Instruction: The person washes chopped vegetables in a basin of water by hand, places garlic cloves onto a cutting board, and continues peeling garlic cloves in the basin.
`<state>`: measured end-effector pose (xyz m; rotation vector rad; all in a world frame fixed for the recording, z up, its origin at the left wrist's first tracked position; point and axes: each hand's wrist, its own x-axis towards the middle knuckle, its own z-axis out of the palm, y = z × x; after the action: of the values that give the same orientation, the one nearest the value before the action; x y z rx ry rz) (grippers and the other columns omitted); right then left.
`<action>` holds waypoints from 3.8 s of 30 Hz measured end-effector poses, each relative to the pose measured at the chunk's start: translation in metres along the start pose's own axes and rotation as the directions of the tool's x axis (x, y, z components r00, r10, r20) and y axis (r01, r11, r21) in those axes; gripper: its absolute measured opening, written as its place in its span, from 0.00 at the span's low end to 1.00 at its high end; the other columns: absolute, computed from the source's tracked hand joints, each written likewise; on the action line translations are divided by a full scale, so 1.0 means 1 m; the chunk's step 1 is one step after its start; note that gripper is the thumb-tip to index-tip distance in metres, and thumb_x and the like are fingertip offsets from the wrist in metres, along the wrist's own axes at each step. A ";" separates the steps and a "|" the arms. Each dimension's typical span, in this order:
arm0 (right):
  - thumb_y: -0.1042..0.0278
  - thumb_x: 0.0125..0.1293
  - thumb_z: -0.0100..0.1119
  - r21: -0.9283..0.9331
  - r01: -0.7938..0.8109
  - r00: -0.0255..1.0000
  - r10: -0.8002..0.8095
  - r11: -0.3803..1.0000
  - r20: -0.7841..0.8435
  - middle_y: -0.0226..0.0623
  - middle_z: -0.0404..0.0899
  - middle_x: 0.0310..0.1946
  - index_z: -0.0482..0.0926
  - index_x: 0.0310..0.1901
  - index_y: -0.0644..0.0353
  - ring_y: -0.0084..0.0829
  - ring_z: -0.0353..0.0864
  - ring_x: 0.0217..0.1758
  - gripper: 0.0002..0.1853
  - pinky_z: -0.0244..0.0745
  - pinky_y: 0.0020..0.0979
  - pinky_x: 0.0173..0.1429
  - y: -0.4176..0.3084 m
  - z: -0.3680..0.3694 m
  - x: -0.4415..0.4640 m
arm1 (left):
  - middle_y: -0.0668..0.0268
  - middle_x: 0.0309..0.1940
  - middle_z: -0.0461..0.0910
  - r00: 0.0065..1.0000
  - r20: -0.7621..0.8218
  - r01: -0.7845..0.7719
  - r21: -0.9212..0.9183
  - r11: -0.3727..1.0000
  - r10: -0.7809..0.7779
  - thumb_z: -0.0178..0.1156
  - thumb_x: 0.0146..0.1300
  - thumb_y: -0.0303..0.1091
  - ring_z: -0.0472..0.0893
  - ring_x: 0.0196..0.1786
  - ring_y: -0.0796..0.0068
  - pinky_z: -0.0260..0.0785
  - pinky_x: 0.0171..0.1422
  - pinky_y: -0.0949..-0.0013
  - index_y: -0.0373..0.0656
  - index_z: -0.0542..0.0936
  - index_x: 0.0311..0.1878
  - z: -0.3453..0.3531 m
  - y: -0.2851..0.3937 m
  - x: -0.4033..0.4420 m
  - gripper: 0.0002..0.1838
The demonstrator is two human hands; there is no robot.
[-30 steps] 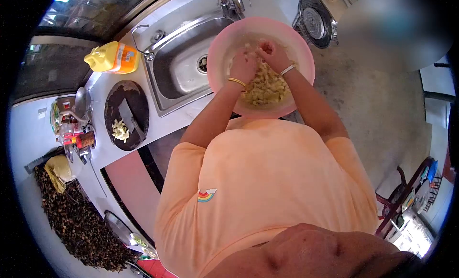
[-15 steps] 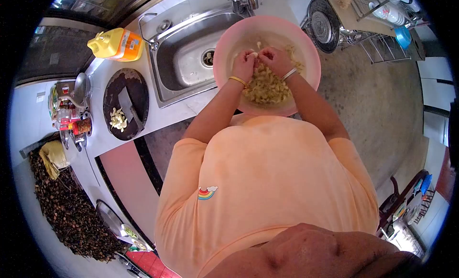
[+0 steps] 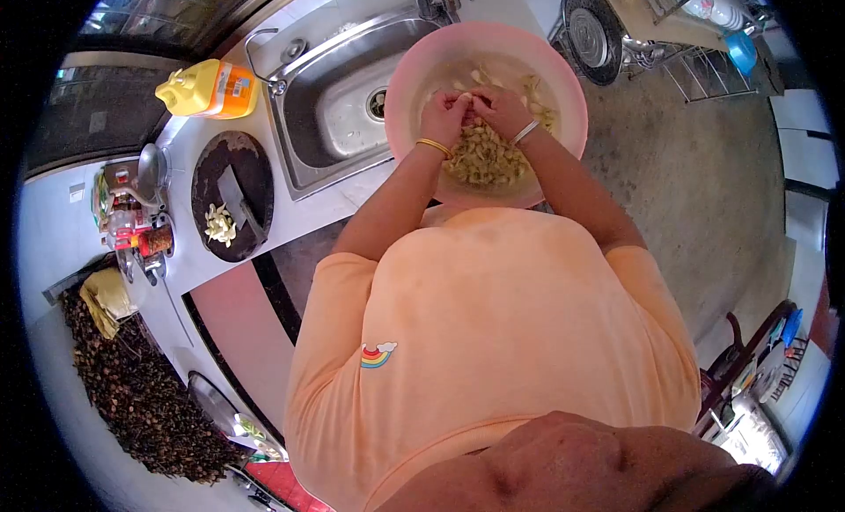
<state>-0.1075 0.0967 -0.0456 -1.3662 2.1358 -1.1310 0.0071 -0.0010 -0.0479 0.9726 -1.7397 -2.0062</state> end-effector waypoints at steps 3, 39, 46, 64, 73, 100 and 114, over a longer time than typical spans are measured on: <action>0.58 0.61 0.48 0.001 0.020 1.000 -0.020 1.000 -0.003 0.49 0.79 0.31 0.79 0.38 0.61 0.48 0.79 0.35 0.15 0.73 0.43 0.42 -0.002 -0.003 -0.001 | 0.63 0.30 0.79 0.997 0.046 0.057 -0.035 0.998 -0.055 0.56 0.63 0.35 0.78 0.29 0.76 0.74 0.34 0.75 0.35 0.75 0.39 0.000 0.004 -0.003 0.11; 0.62 0.60 0.54 0.271 -0.112 0.994 0.109 0.956 0.024 0.45 0.81 0.30 0.79 0.38 0.64 0.38 0.82 0.33 0.13 0.75 0.34 0.39 -0.006 -0.004 -0.003 | 0.62 0.32 0.80 0.999 -0.024 0.039 -0.142 0.989 -0.043 0.58 0.62 0.37 0.80 0.32 0.75 0.74 0.34 0.76 0.35 0.73 0.40 -0.001 0.014 -0.013 0.13; 0.57 0.59 0.54 0.121 -0.118 0.993 0.116 0.986 0.020 0.45 0.80 0.28 0.78 0.34 0.63 0.40 0.81 0.32 0.15 0.74 0.36 0.37 -0.010 -0.011 -0.004 | 0.62 0.30 0.80 0.999 0.038 0.030 -0.084 0.996 -0.027 0.59 0.62 0.37 0.80 0.31 0.76 0.74 0.34 0.76 0.36 0.74 0.40 0.000 0.003 -0.008 0.13; 0.62 0.58 0.51 -0.516 -0.281 0.916 0.387 0.809 0.108 0.50 0.77 0.39 0.74 0.35 0.62 0.50 0.76 0.45 0.12 0.70 0.46 0.48 0.020 -0.012 0.002 | 0.63 0.32 0.79 0.956 0.285 0.274 -0.775 0.569 -0.071 0.55 0.61 0.32 0.79 0.35 0.71 0.73 0.37 0.71 0.40 0.76 0.39 -0.022 -0.003 0.008 0.07; 0.63 0.58 0.49 -0.431 -0.130 0.991 0.125 0.893 -0.041 0.50 0.75 0.45 0.73 0.44 0.61 0.50 0.74 0.49 0.15 0.69 0.44 0.54 -0.005 -0.026 0.013 | 0.69 0.23 0.72 0.972 0.020 0.173 -0.739 0.651 -0.236 0.54 0.60 0.31 0.70 0.23 0.77 0.66 0.25 0.75 0.43 0.73 0.31 -0.016 -0.003 0.008 0.04; 0.62 0.55 0.63 0.373 -0.220 0.959 0.130 0.902 0.251 0.38 0.79 0.39 0.77 0.47 0.59 0.29 0.78 0.41 0.18 0.74 0.30 0.47 0.006 -0.011 0.032 | 0.56 0.32 0.80 0.971 -0.233 0.008 0.248 0.969 0.051 0.52 0.64 0.40 0.79 0.33 0.64 0.70 0.35 0.65 0.39 0.75 0.42 -0.011 -0.009 0.005 0.13; 0.57 0.59 0.59 0.321 -0.058 0.997 0.074 0.945 -0.036 0.35 0.80 0.32 0.77 0.42 0.61 0.25 0.79 0.34 0.16 0.75 0.29 0.42 -0.004 -0.001 0.009 | 0.68 0.31 0.77 0.995 0.065 0.100 -0.573 0.813 -0.076 0.55 0.64 0.35 0.74 0.28 0.79 0.67 0.30 0.77 0.43 0.75 0.43 -0.013 -0.006 0.000 0.08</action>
<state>-0.1101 0.0880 -0.0409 -1.1224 1.9070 -1.4217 0.0173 -0.0095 -0.0544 0.8092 -0.9865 -2.4075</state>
